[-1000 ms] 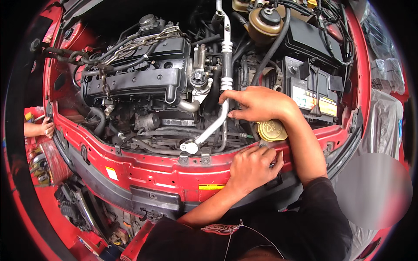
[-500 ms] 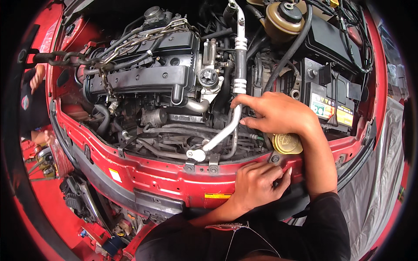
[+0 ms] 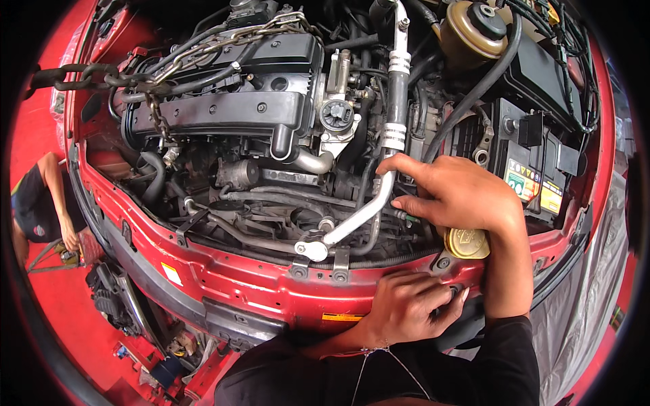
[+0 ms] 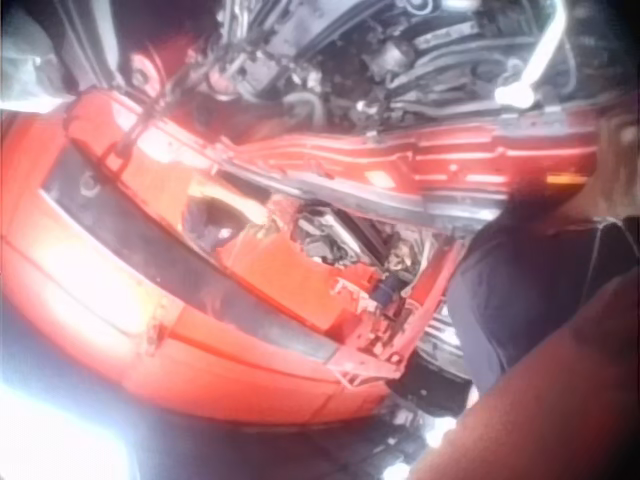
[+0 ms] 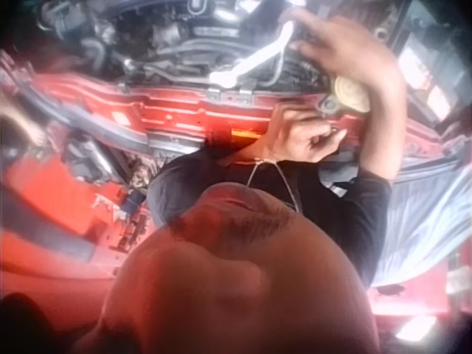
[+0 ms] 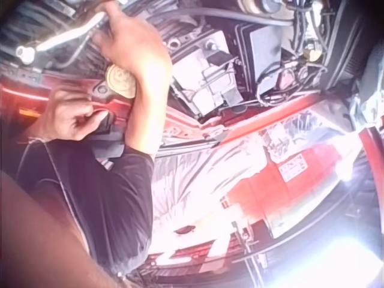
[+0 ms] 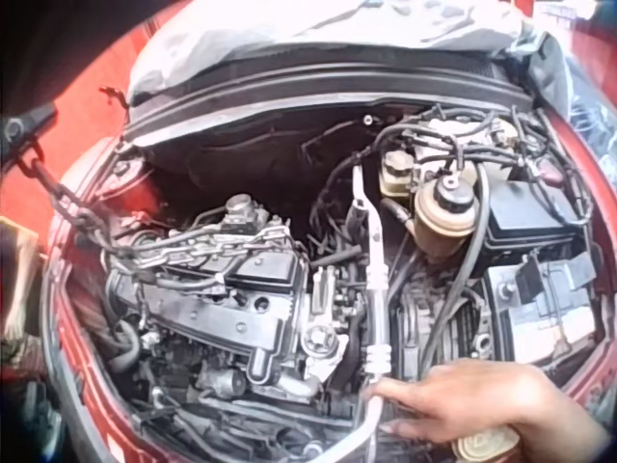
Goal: The person works on a red car engine with the hood open, using a wrench to tighten bolts on the engine block. They adjust hoses and components within the engine bay while another person assists nearby.
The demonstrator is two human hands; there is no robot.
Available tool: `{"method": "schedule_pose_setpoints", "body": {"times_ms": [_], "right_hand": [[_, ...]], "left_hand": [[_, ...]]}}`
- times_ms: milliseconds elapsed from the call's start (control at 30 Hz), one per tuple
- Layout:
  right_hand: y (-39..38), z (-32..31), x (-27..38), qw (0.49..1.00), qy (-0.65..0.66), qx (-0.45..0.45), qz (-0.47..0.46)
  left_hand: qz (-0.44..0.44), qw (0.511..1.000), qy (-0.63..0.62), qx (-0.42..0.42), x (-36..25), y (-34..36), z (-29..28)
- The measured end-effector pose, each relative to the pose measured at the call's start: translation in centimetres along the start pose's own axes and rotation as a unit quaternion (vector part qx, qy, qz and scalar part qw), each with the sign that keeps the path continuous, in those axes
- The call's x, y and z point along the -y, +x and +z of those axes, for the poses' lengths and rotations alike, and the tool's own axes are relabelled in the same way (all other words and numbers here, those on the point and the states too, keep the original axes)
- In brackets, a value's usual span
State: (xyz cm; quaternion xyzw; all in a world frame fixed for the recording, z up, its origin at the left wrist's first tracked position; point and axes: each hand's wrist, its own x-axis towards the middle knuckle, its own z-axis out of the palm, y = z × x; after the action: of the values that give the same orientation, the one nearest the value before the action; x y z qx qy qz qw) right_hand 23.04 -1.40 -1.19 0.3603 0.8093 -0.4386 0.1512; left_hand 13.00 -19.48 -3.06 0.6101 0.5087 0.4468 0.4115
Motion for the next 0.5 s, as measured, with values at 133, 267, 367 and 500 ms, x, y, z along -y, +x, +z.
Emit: {"method": "schedule_pose_setpoints", "body": {"times_ms": [133,267,367,500], "right_hand": [[0.1,0.2,0.0,1.000,-0.004,-0.006,-0.019],[-0.4,0.5,0.8,0.994,-0.095,-0.043,-0.015],[-0.8,1.7,1.4,0.967,-0.204,-0.141,-0.053],[-0.8,1.8,1.8,0.963,-0.238,-0.115,-0.057]], "left_hand": [[-0.012,1.000,-0.019,0.010,-0.1,-0.1,-0.5],[-0.011,1.000,-0.026,0.008,0.0,-0.2,-0.5],[0.002,1.000,-0.029,-0.001,0.0,-0.2,-0.5],[0.002,1.000,-0.030,-0.009,0.4,-0.2,-0.4]]}}
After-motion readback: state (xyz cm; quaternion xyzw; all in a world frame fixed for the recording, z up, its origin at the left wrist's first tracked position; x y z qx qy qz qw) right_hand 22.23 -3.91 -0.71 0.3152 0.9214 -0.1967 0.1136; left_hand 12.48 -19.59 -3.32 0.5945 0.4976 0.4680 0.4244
